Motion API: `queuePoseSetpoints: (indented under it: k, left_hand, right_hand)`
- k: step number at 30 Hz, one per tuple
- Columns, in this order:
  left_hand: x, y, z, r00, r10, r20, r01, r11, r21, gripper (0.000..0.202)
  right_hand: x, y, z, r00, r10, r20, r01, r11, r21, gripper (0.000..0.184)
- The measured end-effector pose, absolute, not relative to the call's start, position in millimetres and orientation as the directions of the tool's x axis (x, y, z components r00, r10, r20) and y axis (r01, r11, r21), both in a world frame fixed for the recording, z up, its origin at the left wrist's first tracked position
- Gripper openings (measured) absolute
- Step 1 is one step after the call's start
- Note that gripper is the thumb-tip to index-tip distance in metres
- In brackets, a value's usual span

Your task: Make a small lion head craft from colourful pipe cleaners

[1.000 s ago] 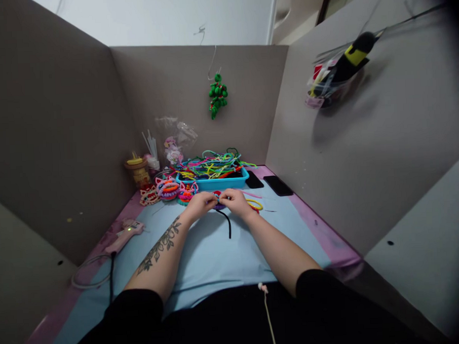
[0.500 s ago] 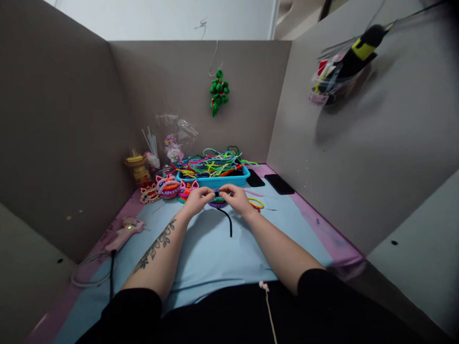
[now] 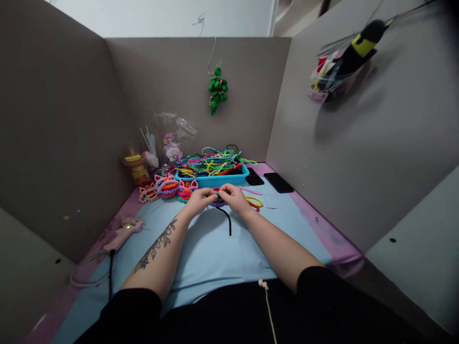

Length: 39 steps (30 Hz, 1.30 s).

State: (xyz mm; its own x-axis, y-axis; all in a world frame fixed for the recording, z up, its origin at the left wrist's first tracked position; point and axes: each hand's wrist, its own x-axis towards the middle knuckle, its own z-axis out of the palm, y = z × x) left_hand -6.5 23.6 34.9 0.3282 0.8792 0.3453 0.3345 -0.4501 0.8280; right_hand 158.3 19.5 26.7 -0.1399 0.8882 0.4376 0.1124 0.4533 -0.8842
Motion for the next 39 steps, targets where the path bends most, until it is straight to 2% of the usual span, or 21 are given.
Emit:
queuePoseSetpoints:
  k: [7,10,16,22,26,33,36,39]
  left_hand:
    - [-6.7,24.0,38.2,0.283,0.912,0.296,0.238,-0.366,0.9,0.027]
    - [-7.6,24.7,38.1,0.269,0.914,0.305,0.242,-0.37,0.897,0.027]
    - [-6.9,23.7,37.6,0.308,0.875,0.374,0.335,-0.468,0.818,0.026]
    - [-5.3,21.6,37.5,0.335,0.833,0.441,0.436,-0.552,0.711,0.019]
    - [-5.7,21.7,36.0,0.369,0.808,0.459,0.451,-0.588,0.672,0.019]
    - [-5.5,22.1,42.9,0.233,0.885,0.404,0.413,-0.466,0.782,0.023]
    - [-7.1,23.2,44.9,0.144,0.931,0.336,0.338,-0.366,0.867,0.024]
    - [-10.2,24.5,44.8,0.17,0.953,0.251,0.263,-0.289,0.92,0.025]
  right_hand:
    - [158.1,23.7,24.1,-0.179,0.905,0.386,-0.002,0.392,-0.92,0.024]
    - [158.6,27.1,21.6,-0.17,0.894,0.414,-0.006,0.42,-0.908,0.029]
    - [157.6,23.8,23.1,-0.109,0.835,0.539,0.131,0.55,-0.825,0.019]
    - [157.4,21.9,23.2,-0.102,0.831,0.547,0.232,0.554,-0.799,0.014]
    - [158.3,22.0,23.7,-0.12,0.832,0.542,0.243,0.554,-0.796,0.013]
    - [159.4,25.8,25.2,-0.098,0.827,0.553,0.112,0.561,-0.82,0.024]
    - [162.5,27.0,24.9,-0.043,0.793,0.608,0.205,0.602,-0.771,0.025]
    - [166.6,27.5,24.9,-0.104,0.733,0.672,0.319,0.665,-0.675,0.022]
